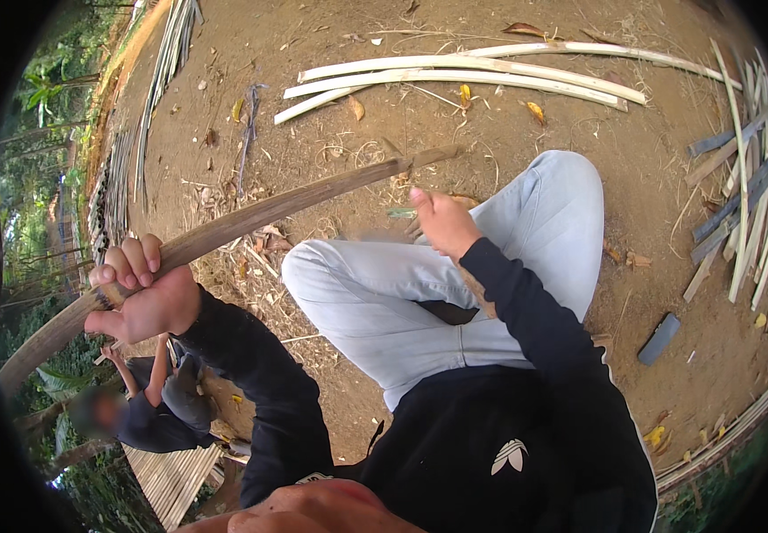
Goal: The person strips layers from long pieces of bamboo using a sickle-like blade while sitting on the ground.
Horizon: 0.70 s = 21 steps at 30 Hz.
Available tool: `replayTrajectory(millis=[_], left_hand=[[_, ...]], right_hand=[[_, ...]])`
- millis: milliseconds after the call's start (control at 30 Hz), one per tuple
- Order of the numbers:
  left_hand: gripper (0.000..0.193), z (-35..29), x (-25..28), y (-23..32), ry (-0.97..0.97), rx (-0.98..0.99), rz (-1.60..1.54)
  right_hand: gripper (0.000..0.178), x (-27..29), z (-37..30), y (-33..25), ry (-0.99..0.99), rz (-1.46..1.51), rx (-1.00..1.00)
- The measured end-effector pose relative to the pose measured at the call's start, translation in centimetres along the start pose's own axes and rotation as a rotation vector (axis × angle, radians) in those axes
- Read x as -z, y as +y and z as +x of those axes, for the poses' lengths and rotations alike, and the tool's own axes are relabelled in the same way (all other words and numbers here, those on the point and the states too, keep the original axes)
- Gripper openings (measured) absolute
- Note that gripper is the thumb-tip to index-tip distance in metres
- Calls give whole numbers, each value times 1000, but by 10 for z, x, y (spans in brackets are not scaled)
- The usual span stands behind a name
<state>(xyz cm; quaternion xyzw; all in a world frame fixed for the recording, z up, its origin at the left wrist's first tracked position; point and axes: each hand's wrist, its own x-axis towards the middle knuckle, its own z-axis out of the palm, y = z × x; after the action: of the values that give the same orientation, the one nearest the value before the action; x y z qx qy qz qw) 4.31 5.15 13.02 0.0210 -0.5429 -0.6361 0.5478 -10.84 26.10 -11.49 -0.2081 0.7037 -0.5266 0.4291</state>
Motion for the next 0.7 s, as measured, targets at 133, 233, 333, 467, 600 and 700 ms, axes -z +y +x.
replayTrajectory(millis=[133,233,333,467,600,700], left_hand=[[70,-1,11,1,67,21,-67],[70,3,6,-2,13,8,-59],[70,8,-4,-5,27,-23,-76],[69,29,-42,-23,4,-45,-56],[49,50,-93,-46,67,31,-249],[27,58,-90,-41,-110,74,5]], right_hand=[[50,-17,-27,-30,-38,-77,219],[51,-29,-27,-18,27,39,311],[52,-4,6,10,-95,221,-177],[48,-2,-8,-14,-93,323,-242],[46,9,-29,-36,-2,405,-116],[45,17,-44,-42,34,416,-41]])
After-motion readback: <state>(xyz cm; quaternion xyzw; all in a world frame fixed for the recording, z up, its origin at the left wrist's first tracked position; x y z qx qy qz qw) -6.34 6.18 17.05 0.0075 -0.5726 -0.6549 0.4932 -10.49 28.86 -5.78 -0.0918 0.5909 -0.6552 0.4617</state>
